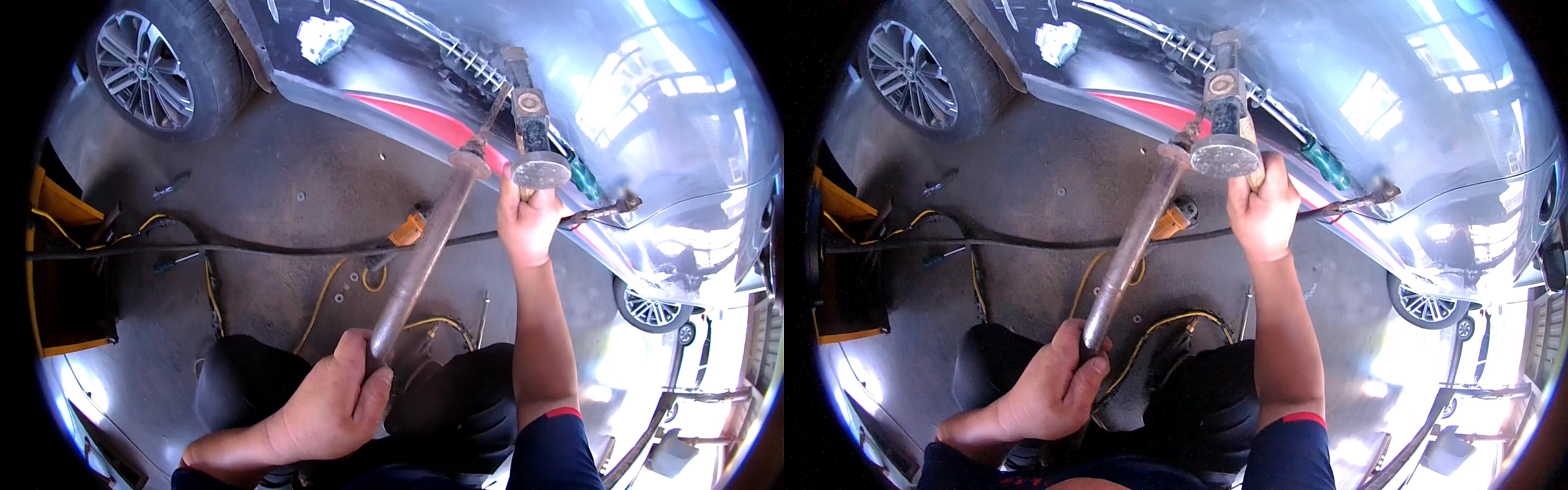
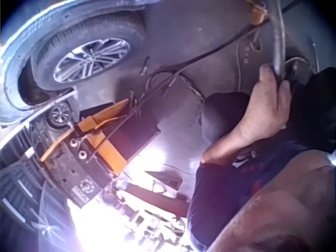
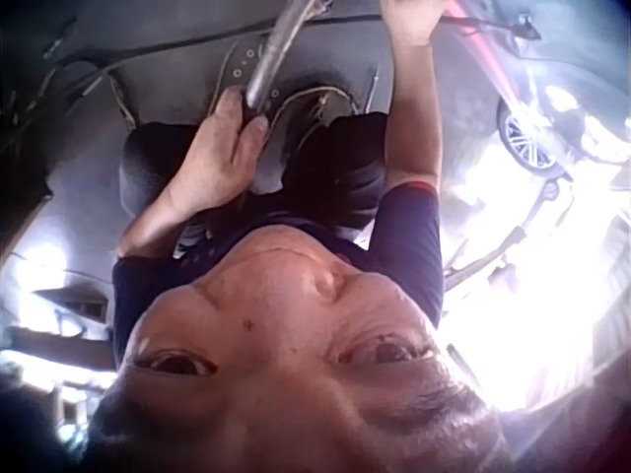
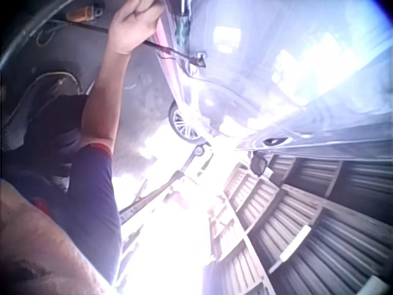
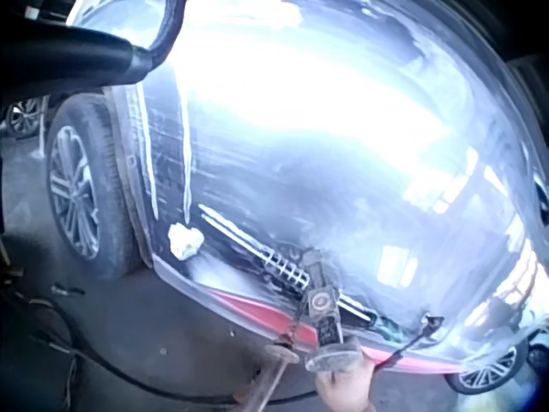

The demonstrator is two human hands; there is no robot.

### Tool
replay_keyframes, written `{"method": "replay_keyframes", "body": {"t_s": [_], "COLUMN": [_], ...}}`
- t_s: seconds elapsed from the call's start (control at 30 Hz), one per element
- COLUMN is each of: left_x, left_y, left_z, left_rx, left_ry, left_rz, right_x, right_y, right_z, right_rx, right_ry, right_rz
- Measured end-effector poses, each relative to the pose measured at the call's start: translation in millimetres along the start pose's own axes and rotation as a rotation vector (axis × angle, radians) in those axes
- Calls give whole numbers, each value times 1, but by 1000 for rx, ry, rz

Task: The person uses a dent puller slide hammer and a regular hammer to repair a dent on a car door.

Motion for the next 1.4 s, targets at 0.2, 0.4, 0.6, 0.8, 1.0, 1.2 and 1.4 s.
{"method": "replay_keyframes", "body": {"t_s": [0.2, 0.4, 0.6, 0.8, 1.0, 1.2, 1.4], "left_x": [10, 16, 19, 24, 23, 22, 21], "left_y": [-2, 1, 3, 6, 4, 3, 3], "left_z": [8, 15, 9, 7, 7, 8, 9], "left_rx": [71, -45, -109, -106, -99, -67, -75], "left_ry": [-19, 116, 310, 278, 251, 314, 251], "left_rz": [14, 33, -50, -55, -57, -77, -43], "right_x": [2, -6, -10, -14, -14, -16, -28], "right_y": [0, -3, 8, 14, 17, 18, 29], "right_z": [-9, -1, 4, -2, -13, -22, -32], "right_rx": [31, 17, -26, -34, 27, 62, 85], "right_ry": [-11, -11, -64, -115, -63, -31, -38], "right_rz": [25, -20, -75, -101, -73, -29, -50]}}
Point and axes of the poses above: each hand's wrist, its own y-axis away from the middle knuckle, its own x-axis out of the palm, z = x × y, the point moved 8 cm from there along -y, towards the middle knuckle, and after that the axes turned 6 degrees about x, right-handed, at the moved point
